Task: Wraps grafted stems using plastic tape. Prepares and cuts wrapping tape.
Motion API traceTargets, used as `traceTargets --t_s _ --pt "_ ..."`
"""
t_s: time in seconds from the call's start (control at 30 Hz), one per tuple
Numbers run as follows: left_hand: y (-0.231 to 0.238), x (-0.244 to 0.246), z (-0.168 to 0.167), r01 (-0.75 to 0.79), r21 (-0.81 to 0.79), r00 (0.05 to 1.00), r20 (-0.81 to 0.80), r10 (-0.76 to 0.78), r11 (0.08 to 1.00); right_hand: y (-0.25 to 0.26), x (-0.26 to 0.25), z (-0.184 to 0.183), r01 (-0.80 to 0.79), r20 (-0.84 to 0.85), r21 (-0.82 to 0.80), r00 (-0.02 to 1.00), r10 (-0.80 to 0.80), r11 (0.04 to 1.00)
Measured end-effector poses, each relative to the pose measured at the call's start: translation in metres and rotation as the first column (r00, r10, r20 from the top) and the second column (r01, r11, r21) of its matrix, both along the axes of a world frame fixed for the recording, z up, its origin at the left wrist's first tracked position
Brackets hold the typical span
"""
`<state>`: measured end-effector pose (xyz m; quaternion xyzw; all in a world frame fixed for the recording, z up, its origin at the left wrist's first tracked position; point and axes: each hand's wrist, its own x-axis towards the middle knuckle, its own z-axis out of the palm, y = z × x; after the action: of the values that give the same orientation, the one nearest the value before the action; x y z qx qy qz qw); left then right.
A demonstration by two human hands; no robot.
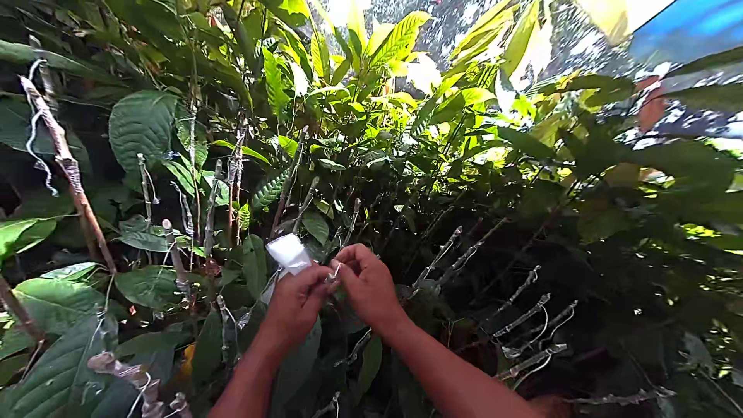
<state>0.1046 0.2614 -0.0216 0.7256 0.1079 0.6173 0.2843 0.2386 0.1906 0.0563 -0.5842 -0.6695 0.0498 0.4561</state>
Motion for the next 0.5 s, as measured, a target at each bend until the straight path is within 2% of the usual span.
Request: traceTargets --t_s 0.03,0.1,0.13,0.2,0.27,0.33,0.43,0.5 --pt "0.001 -0.002 0.000 0.055 -0.032 0.998 0.013 -0.055 0.998 0.004 0.005 -0.008 0.005 0.171 0.153 0.985 -0.031 0.988" --pt "0.004 -0.005 0.001 0.118 -0.084 0.991 0.067 -0.113 0.989 0.009 0.016 -0.021 -0.110 0.485 0.427 0.866 -0.125 0.898" --pt "0.005 -0.007 0.001 0.133 -0.095 0.988 0.093 -0.124 0.987 0.009 0.018 -0.023 -0.168 0.577 0.487 0.799 -0.171 0.857" --pt "0.005 -0.008 -0.001 0.153 -0.111 0.981 0.134 -0.138 0.982 0.007 0.016 -0.025 -0.229 0.653 0.536 0.722 -0.228 0.812" --pt "0.005 -0.007 -0.001 0.186 -0.126 0.973 0.163 -0.165 0.974 0.006 0.015 -0.020 -0.244 0.673 0.540 0.700 -0.239 0.805" --pt "0.006 -0.008 -0.001 0.198 -0.119 0.967 0.186 -0.174 0.973 0.005 0.020 -0.012 -0.228 0.693 0.473 0.693 -0.200 0.851" --pt "0.012 -0.019 -0.001 0.113 -0.077 0.977 0.192 -0.097 0.991 0.000 0.041 -0.003 -0.102 0.632 0.363 0.757 -0.164 0.926" --pt "0.013 -0.025 0.001 0.029 -0.077 0.980 0.197 -0.013 0.997 -0.013 0.047 -0.004 -0.017 0.559 0.190 0.824 -0.093 0.982"
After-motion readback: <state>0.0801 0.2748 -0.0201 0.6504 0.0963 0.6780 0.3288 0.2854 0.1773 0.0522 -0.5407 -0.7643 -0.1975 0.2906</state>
